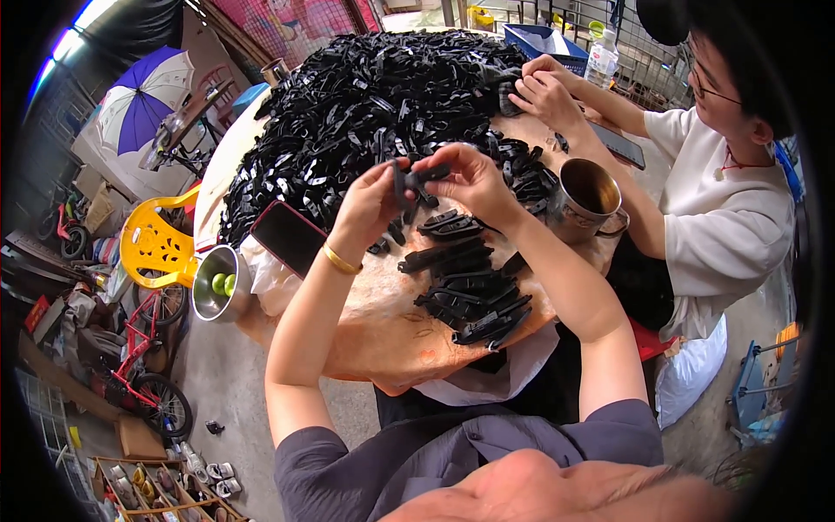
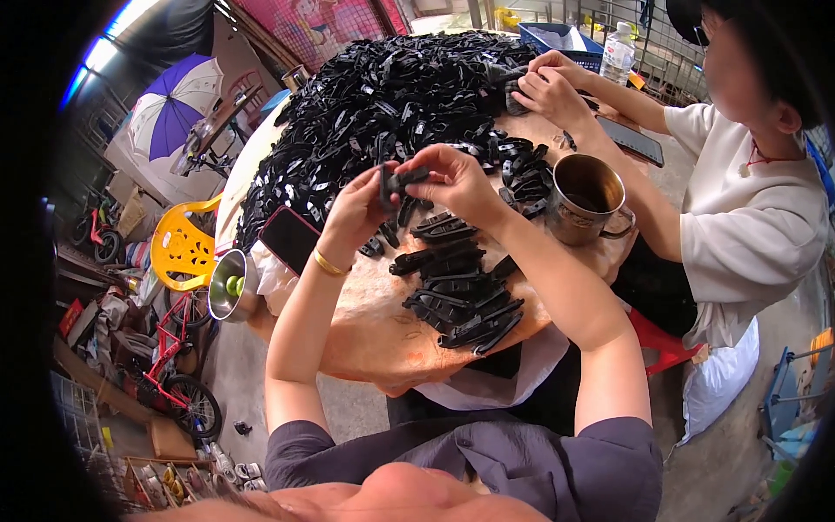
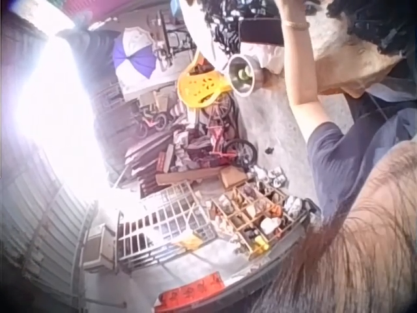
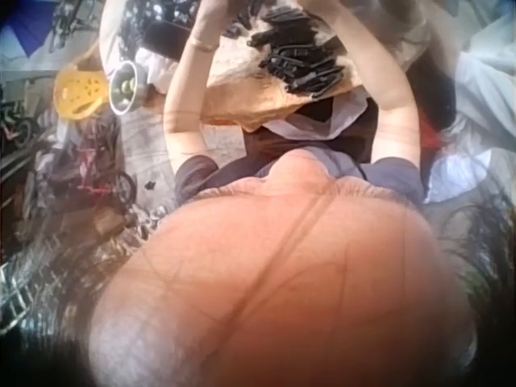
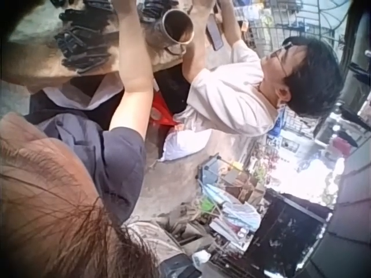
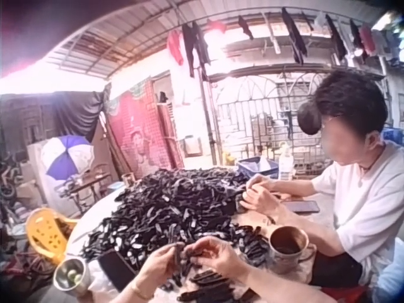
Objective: The person assembles small black plastic components by hand at a table.
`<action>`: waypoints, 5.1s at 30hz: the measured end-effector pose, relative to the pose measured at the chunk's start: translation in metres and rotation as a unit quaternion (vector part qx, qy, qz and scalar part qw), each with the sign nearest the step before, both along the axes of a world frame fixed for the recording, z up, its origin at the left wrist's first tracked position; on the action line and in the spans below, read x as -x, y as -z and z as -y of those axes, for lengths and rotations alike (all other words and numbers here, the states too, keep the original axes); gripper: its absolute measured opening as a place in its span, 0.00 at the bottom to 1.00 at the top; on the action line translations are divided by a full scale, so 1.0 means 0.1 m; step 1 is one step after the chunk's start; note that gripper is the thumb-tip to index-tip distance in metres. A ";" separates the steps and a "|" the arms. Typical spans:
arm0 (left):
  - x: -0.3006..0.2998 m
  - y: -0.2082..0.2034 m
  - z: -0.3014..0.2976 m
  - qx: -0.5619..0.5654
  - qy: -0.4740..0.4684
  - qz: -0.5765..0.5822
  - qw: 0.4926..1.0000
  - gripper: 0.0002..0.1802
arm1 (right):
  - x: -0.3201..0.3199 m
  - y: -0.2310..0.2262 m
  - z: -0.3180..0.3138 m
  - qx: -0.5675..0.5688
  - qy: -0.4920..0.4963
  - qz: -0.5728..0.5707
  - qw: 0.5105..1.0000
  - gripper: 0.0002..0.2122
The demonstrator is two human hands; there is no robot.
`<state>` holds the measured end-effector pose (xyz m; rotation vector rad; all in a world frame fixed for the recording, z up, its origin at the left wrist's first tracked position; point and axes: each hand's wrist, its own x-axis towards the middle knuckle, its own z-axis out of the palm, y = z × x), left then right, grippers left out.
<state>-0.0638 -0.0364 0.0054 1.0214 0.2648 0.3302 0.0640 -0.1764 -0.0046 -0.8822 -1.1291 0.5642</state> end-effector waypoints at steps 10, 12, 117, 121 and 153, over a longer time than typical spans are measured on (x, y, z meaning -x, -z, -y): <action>0.11 -0.11 0.22 -0.045 -0.054 -0.097 0.993 0.20 | 0.09 0.02 0.00 -0.006 0.156 0.257 0.954 0.11; 0.18 -0.15 0.17 -0.044 -0.004 -0.063 0.997 0.19 | 0.08 0.01 0.02 0.007 0.176 0.273 0.946 0.11; 0.13 0.32 0.93 -0.673 0.097 0.014 0.733 0.23 | 1.06 0.37 1.52 0.205 0.369 0.457 0.783 0.15; 0.38 0.26 1.11 -0.688 0.097 0.020 0.719 0.25 | 1.04 0.39 1.56 0.194 0.371 0.473 0.776 0.13; 1.33 1.89 1.74 -0.571 0.339 -0.109 0.740 0.20 | 1.12 1.89 2.43 0.272 0.376 0.322 0.825 0.04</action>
